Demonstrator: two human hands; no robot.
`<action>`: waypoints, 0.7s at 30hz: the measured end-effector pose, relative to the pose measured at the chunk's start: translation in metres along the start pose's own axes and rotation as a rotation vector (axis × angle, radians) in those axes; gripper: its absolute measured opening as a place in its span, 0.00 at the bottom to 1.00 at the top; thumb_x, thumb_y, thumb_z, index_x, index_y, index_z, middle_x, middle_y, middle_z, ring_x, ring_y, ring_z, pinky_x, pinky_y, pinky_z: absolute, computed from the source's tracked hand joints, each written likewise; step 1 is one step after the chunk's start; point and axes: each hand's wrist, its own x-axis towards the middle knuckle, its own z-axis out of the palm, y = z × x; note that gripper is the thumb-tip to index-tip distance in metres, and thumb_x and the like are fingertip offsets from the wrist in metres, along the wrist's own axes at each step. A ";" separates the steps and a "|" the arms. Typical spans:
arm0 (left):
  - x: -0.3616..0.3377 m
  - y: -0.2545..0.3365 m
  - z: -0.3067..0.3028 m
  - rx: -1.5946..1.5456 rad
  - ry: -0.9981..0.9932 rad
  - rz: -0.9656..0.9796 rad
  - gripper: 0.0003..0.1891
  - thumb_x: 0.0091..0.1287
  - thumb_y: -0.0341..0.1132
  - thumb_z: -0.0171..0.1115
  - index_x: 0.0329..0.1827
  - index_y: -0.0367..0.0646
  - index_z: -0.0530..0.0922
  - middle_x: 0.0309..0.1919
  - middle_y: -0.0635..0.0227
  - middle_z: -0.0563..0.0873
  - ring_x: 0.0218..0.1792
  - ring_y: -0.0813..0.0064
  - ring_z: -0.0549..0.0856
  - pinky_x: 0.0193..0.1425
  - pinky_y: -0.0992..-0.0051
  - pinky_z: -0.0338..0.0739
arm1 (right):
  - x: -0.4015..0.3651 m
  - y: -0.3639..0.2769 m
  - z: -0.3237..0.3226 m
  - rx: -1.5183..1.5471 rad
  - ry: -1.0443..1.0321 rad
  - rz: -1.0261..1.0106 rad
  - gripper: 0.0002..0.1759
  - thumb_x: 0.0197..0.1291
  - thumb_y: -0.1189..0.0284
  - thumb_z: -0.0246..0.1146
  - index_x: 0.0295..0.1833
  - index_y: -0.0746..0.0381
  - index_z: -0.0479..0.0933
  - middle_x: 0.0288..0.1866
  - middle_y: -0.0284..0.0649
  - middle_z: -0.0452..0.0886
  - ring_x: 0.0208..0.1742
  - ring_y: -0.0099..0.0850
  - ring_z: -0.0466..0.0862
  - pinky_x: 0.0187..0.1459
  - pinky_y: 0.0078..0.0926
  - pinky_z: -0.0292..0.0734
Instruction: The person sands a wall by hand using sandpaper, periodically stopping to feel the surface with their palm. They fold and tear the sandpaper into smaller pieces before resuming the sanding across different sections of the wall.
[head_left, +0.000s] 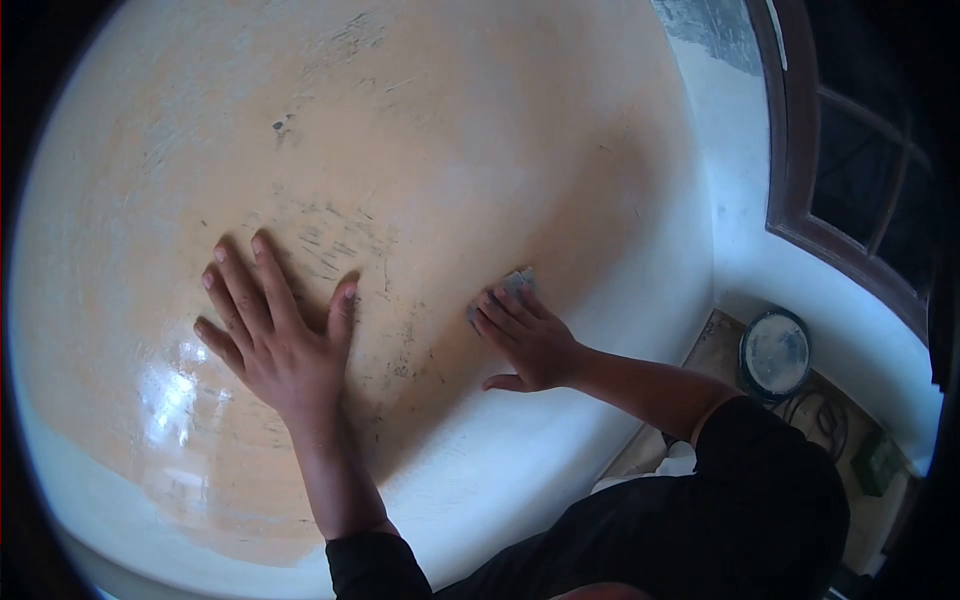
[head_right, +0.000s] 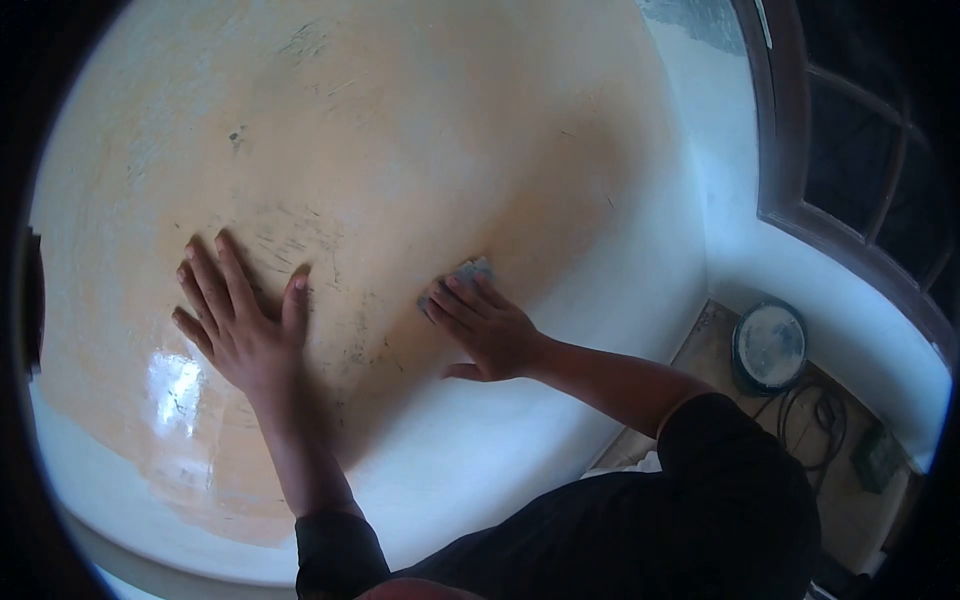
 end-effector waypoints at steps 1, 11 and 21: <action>0.000 -0.001 0.001 0.000 0.025 -0.003 0.43 0.64 0.74 0.36 0.73 0.54 0.64 0.71 0.60 0.67 0.75 0.63 0.60 0.78 0.57 0.32 | 0.016 0.002 -0.009 -0.025 0.038 -0.035 0.47 0.56 0.41 0.59 0.71 0.65 0.61 0.74 0.51 0.59 0.77 0.49 0.55 0.73 0.54 0.45; -0.005 -0.006 0.002 -0.012 0.034 0.001 0.37 0.68 0.69 0.36 0.71 0.56 0.68 0.70 0.64 0.69 0.71 0.61 0.68 0.76 0.56 0.46 | 0.138 -0.003 -0.059 -0.048 0.247 0.019 0.55 0.57 0.37 0.54 0.73 0.73 0.50 0.77 0.58 0.50 0.77 0.55 0.49 0.73 0.56 0.42; -0.016 -0.011 0.003 -0.106 -0.030 0.001 0.26 0.74 0.55 0.39 0.70 0.57 0.70 0.72 0.65 0.66 0.74 0.63 0.61 0.78 0.57 0.32 | 0.220 0.081 -0.122 0.097 0.448 0.150 0.54 0.48 0.40 0.67 0.65 0.73 0.59 0.65 0.62 0.68 0.65 0.59 0.69 0.67 0.50 0.58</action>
